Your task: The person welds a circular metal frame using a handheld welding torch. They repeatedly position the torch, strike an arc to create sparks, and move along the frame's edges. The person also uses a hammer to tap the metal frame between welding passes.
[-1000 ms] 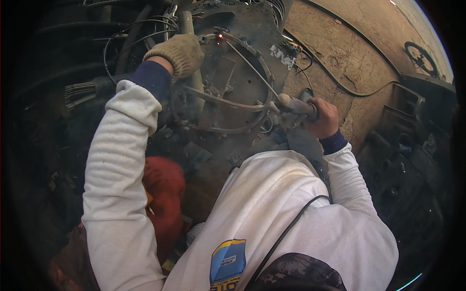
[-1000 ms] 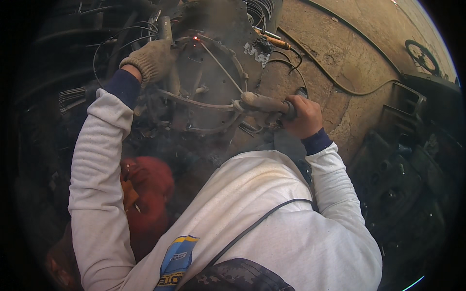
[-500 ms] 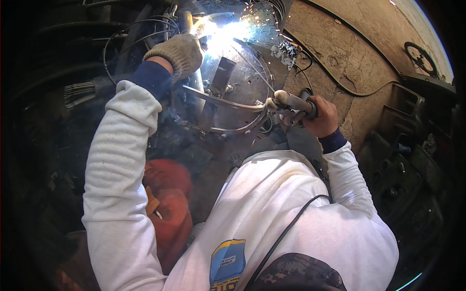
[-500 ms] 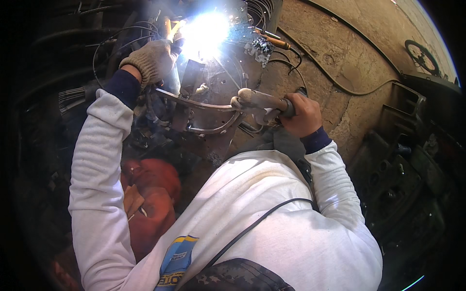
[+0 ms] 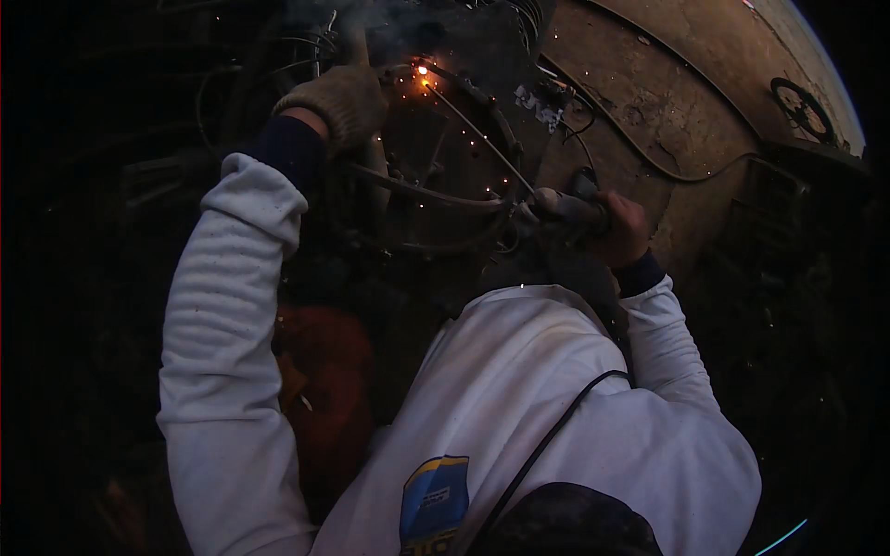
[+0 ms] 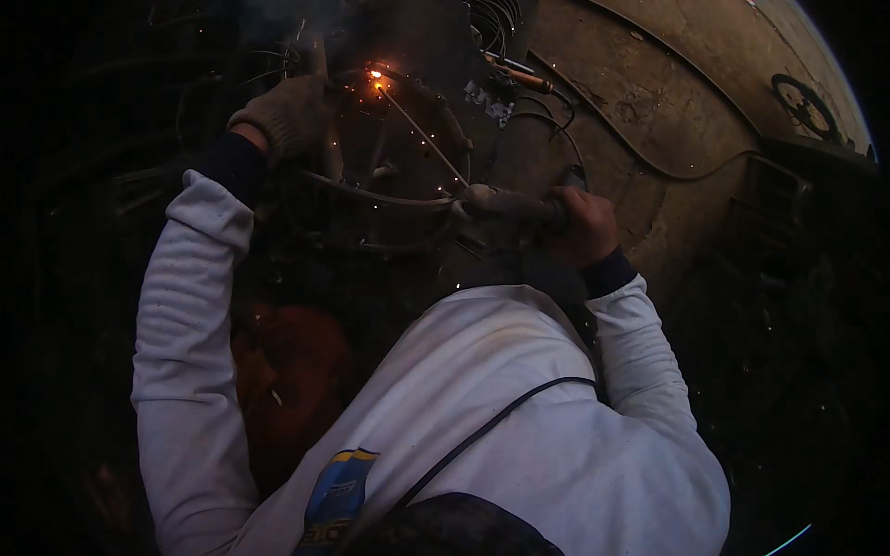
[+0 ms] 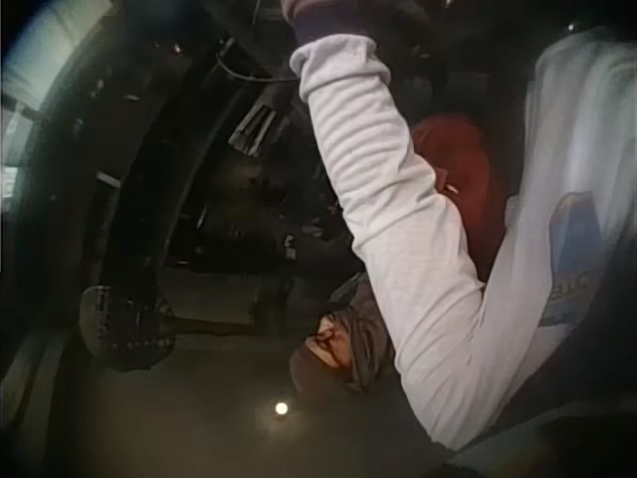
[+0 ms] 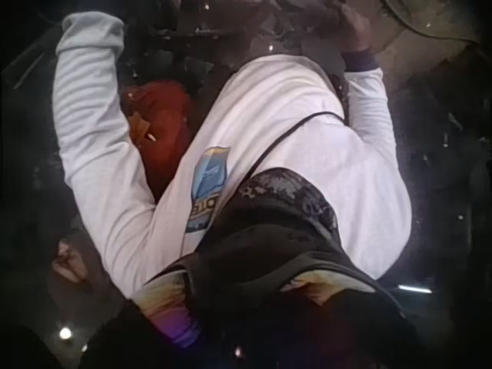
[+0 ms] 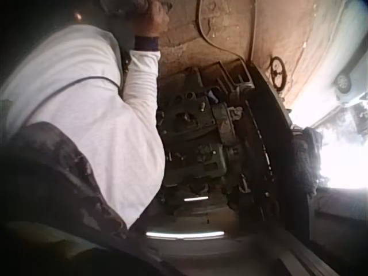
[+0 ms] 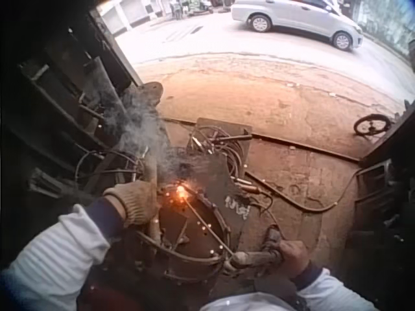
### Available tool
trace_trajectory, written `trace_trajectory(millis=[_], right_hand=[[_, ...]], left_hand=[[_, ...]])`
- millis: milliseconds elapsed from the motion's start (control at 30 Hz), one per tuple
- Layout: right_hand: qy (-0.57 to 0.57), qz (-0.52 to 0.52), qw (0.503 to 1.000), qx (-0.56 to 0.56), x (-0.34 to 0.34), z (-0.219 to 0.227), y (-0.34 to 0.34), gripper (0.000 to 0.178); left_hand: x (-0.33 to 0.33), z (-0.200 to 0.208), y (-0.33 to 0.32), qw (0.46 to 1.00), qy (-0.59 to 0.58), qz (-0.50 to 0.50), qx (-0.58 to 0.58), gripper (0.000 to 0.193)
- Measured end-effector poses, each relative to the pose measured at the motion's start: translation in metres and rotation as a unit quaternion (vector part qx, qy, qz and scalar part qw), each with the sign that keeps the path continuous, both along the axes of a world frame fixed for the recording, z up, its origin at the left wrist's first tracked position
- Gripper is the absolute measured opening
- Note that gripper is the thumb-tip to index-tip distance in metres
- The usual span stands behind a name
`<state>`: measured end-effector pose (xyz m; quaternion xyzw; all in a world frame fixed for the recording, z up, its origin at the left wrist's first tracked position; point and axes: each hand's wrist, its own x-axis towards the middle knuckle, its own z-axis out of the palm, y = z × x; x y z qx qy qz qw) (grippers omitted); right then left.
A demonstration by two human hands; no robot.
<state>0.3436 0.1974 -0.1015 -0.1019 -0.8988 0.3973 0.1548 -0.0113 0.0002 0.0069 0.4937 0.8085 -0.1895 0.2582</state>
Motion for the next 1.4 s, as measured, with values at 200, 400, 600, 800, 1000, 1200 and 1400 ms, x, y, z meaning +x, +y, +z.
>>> trace_trajectory(millis=[200, 400, 600, 800, 1000, 1200, 1400], right_hand=[[-0.023, -0.014, 0.999, 0.017, -0.006, 0.003, -0.004, 0.042], [-0.016, -0.031, 0.999, 0.018, -0.011, 0.000, -0.007, 0.039], [-0.014, -0.025, 1.000, 0.004, -0.013, 0.000, -0.006, 0.038], [-0.017, -0.031, 0.999, 0.006, -0.013, -0.001, -0.006, 0.038], [-0.029, -0.020, 0.999, 0.001, -0.014, -0.004, -0.006, 0.039], [0.014, -0.019, 0.999, -0.027, -0.004, -0.006, -0.004, 0.039], [-0.013, -0.007, 1.000, 0.011, 0.001, 0.005, -0.002, 0.040]], left_hand=[[0.013, 0.011, 0.021, 0.993, -0.009, 0.103, -0.053, 0.044], [0.022, 0.022, 0.029, 0.985, -0.007, 0.158, -0.065, 0.051], [0.023, 0.020, 0.026, 0.988, 0.007, 0.145, -0.055, 0.050], [0.024, 0.020, 0.030, 0.988, 0.010, 0.145, -0.045, 0.046], [0.023, 0.034, 0.019, 0.986, 0.034, -0.068, -0.147, 0.027], [0.011, 0.008, 0.016, 0.970, 0.062, -0.197, -0.131, 0.031], [0.022, 0.024, 0.026, 0.991, -0.013, 0.122, -0.063, 0.045]])
